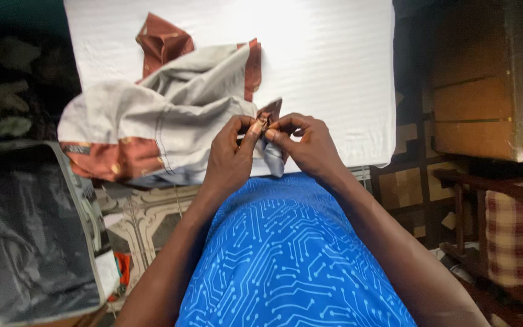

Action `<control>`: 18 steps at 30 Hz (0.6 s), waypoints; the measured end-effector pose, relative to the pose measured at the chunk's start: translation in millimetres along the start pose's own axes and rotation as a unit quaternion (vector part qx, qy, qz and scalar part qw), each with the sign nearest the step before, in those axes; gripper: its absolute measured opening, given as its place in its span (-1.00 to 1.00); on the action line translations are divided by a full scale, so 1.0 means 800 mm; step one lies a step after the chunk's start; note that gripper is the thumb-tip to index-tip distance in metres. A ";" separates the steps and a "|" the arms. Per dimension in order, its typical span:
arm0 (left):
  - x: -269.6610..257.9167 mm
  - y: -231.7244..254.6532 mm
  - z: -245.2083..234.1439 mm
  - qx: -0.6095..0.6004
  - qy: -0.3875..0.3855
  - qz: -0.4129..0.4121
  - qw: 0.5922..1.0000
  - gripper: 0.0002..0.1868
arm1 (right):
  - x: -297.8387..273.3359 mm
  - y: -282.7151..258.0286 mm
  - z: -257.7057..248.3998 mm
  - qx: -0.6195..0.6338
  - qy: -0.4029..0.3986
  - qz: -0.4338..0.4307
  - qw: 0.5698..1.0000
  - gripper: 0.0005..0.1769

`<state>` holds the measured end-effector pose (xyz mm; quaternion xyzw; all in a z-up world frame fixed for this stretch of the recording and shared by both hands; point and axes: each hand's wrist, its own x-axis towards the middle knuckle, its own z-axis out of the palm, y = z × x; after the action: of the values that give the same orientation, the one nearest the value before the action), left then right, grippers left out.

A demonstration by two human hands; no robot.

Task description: The person spreads a patterned brown and white garment on a flat surface, smooths it by hand, and folds it.

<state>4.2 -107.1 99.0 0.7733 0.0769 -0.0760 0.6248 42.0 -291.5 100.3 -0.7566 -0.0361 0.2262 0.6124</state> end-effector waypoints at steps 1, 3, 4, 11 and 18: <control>-0.002 -0.005 -0.004 -0.052 -0.018 -0.015 0.998 -0.78 | -0.001 -0.005 0.006 0.000 0.006 0.001 1.000 -0.78; 0.000 -0.016 -0.011 -0.103 -0.025 -0.031 0.994 -0.78 | -0.006 -0.014 0.020 -0.154 0.046 -0.039 0.986 -0.75; 0.000 -0.021 -0.015 -0.153 -0.026 -0.050 0.987 -0.79 | -0.006 -0.017 0.026 -0.153 0.050 -0.033 0.986 -0.75; -0.004 -0.032 -0.047 -0.222 -0.025 -0.109 0.969 -0.79 | -0.011 -0.041 0.079 -0.306 0.120 -0.134 0.935 -0.76; -0.005 -0.034 -0.098 -0.220 -0.057 -0.026 0.973 -0.77 | -0.011 -0.024 0.107 -0.422 0.215 -0.163 0.866 -0.70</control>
<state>-3.5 -24.9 90.2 0.6086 0.0758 -0.1178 0.7810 5.6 -211.6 108.7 -0.9560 -0.1180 -0.0815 0.2558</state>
